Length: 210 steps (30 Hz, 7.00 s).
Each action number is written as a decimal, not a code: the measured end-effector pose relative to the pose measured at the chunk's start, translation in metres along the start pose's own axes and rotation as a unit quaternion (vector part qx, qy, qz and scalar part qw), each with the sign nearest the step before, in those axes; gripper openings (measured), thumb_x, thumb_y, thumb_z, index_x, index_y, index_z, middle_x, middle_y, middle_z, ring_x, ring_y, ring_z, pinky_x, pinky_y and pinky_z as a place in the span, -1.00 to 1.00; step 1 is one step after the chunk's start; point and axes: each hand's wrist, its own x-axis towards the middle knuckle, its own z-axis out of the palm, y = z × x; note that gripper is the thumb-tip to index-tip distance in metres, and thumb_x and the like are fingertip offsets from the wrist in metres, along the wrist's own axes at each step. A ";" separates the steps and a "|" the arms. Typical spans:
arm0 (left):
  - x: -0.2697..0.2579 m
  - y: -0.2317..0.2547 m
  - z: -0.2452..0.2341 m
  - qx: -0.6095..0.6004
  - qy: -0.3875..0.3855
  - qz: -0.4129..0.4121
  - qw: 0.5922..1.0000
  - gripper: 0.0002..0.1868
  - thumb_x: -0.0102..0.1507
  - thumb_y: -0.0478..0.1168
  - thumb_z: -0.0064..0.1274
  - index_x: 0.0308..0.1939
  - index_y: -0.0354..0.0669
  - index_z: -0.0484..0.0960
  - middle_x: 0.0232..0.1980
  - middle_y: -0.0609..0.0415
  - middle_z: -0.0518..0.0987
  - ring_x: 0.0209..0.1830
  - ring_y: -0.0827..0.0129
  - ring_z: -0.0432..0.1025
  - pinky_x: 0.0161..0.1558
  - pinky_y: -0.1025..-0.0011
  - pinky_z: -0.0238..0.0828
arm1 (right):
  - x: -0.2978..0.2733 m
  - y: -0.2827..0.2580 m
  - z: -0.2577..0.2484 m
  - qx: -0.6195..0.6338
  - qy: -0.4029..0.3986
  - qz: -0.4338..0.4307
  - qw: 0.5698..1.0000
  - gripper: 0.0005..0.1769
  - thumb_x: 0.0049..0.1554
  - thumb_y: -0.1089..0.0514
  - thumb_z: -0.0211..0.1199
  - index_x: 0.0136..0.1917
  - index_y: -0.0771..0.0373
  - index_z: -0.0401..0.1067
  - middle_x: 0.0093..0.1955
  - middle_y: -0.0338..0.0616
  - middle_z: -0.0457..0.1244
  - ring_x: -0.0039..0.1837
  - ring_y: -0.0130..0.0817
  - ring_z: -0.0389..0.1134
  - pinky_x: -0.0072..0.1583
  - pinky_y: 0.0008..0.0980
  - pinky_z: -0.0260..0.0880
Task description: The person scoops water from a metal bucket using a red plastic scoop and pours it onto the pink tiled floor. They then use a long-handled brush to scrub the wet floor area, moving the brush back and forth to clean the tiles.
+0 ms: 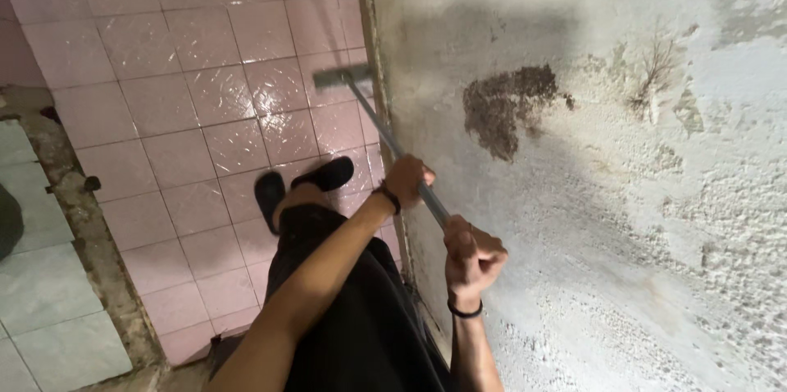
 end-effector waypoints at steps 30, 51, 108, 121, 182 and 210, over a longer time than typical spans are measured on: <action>-0.079 0.009 0.051 -0.011 0.023 0.056 0.998 -0.75 -0.20 -0.17 0.12 -0.76 -0.16 0.36 -0.65 -0.15 0.39 -0.55 -0.14 0.36 -0.42 0.01 0.27 | -0.098 -0.015 -0.012 0.011 0.012 0.003 1.000 -0.41 0.33 0.16 0.14 -0.48 0.37 0.08 -0.49 -0.12 0.06 -0.37 -0.30 0.06 -0.12 -0.15 0.21; -0.067 -0.030 0.051 0.119 -0.069 0.035 0.990 -0.85 -0.16 -0.22 0.12 -0.71 -0.09 0.45 -0.58 -0.12 0.45 -0.52 -0.08 0.43 -0.40 0.07 0.36 | -0.111 0.002 0.001 -0.071 0.050 0.045 0.995 -0.36 0.33 0.14 0.19 -0.50 0.33 0.03 -0.51 -0.23 -0.01 -0.38 -0.39 -0.01 -0.16 -0.26 0.19; -0.169 0.070 0.117 -0.057 -0.021 0.006 0.998 -0.78 -0.11 -0.23 0.08 -0.71 -0.15 0.34 -0.61 -0.17 0.37 -0.53 -0.13 0.36 -0.42 0.02 0.23 | -0.197 -0.075 -0.044 -0.012 0.072 0.057 0.996 -0.40 0.31 0.18 0.18 -0.53 0.38 0.15 -0.52 -0.17 0.09 -0.40 -0.34 0.09 -0.09 -0.22 0.30; -0.159 0.041 0.101 0.028 0.009 0.118 0.993 -0.78 -0.15 -0.16 0.11 -0.74 -0.12 0.39 -0.61 -0.12 0.44 -0.52 -0.11 0.41 -0.42 0.01 0.30 | -0.216 -0.044 -0.043 -0.075 0.088 0.067 0.991 -0.40 0.30 0.17 0.20 -0.54 0.36 0.18 -0.52 -0.16 0.12 -0.42 -0.34 0.09 0.02 -0.16 0.39; -0.106 0.025 0.040 -0.018 -0.019 0.046 0.999 -0.77 -0.12 -0.28 0.13 -0.73 -0.14 0.36 -0.60 -0.11 0.42 -0.46 -0.14 0.40 -0.37 0.02 0.30 | -0.132 -0.031 0.000 -0.031 0.048 0.029 0.998 -0.36 0.33 0.13 0.17 -0.53 0.35 0.10 -0.53 -0.21 0.06 -0.40 -0.36 0.04 -0.06 -0.17 0.30; -0.027 -0.023 0.022 0.073 -0.001 0.023 0.997 -0.85 -0.15 -0.30 0.09 -0.74 -0.09 0.42 -0.59 -0.08 0.47 -0.40 -0.07 0.43 -0.26 0.04 0.34 | -0.052 0.016 -0.013 -0.067 -0.007 0.064 0.996 -0.44 0.28 0.26 0.10 -0.53 0.31 0.05 -0.54 -0.21 0.04 -0.44 -0.43 0.00 -0.20 -0.27 0.18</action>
